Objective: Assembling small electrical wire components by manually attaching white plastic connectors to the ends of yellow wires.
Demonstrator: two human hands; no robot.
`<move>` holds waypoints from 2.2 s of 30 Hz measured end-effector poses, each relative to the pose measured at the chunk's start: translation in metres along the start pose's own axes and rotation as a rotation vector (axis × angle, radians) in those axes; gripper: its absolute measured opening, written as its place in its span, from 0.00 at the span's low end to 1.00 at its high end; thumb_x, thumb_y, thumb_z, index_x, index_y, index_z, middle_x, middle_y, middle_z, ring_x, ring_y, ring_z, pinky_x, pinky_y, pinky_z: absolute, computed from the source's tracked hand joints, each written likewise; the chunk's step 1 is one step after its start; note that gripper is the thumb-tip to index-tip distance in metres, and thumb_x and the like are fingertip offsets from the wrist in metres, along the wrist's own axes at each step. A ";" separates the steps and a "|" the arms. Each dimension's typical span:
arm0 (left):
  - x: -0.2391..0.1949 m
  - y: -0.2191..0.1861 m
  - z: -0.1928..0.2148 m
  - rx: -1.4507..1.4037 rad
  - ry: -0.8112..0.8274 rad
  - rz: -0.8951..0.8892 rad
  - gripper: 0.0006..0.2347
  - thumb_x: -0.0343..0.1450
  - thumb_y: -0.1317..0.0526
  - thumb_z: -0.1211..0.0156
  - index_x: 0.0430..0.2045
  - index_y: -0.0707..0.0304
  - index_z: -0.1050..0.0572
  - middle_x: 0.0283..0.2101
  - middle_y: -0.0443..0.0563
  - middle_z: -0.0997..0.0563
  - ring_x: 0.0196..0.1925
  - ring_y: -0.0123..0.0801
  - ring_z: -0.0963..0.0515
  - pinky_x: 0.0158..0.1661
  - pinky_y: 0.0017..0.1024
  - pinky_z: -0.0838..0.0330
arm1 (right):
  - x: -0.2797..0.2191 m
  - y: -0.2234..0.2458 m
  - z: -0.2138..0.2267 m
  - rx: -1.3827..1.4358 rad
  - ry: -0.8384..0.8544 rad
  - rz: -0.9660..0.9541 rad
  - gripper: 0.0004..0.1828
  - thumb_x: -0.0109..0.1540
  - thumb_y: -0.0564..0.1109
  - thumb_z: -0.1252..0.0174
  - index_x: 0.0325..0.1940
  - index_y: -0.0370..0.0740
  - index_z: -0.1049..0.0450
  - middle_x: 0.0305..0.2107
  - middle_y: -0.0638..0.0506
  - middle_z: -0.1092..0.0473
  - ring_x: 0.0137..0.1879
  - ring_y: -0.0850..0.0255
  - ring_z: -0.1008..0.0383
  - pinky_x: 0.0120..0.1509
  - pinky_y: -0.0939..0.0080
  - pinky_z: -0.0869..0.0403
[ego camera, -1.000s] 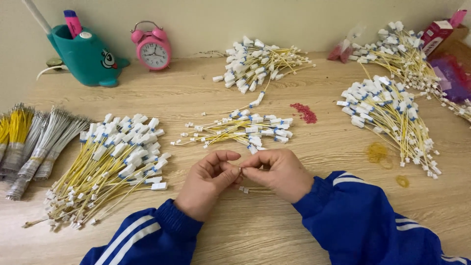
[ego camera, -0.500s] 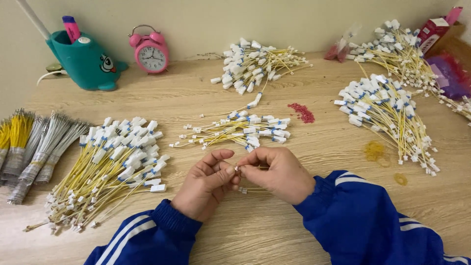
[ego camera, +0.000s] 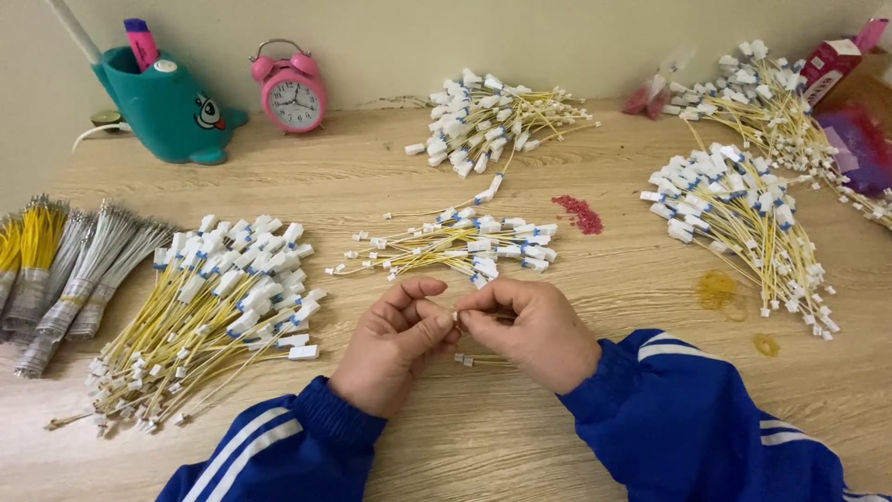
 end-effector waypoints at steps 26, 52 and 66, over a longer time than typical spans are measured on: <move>-0.016 -0.029 -0.048 1.451 0.207 -0.571 0.10 0.63 0.64 0.46 0.33 0.56 0.20 0.29 0.52 0.23 0.33 0.47 0.26 0.34 0.45 0.35 | 0.011 -0.024 0.010 -0.799 0.362 0.163 0.08 0.58 0.50 0.45 0.35 0.56 0.21 0.32 0.63 0.21 0.40 0.66 0.22 0.46 0.63 0.29; -0.010 -0.024 -0.033 1.464 0.278 -0.313 0.06 0.62 0.49 0.38 0.22 0.44 0.21 0.27 0.42 0.22 0.33 0.39 0.27 0.38 0.39 0.37 | 0.193 -0.008 0.010 -1.285 0.154 0.131 0.12 0.59 0.46 0.41 0.47 0.54 0.21 0.42 0.53 0.24 0.51 0.52 0.26 0.55 0.47 0.27; 0.000 -0.034 0.009 0.465 -0.301 0.175 0.15 0.69 0.65 0.45 0.50 0.64 0.26 0.36 0.54 0.16 0.35 0.32 0.18 0.35 0.25 0.22 | 0.099 0.054 0.050 -0.969 0.046 0.306 0.11 0.65 0.48 0.55 0.35 0.45 0.28 0.28 0.52 0.27 0.35 0.59 0.29 0.41 0.54 0.32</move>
Point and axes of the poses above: each hand's wrist, its own x-axis towards the middle knuckle, its own z-axis out of the back of the hand, y = z × x, the point moved 8 cm from there along x, towards the middle knuckle
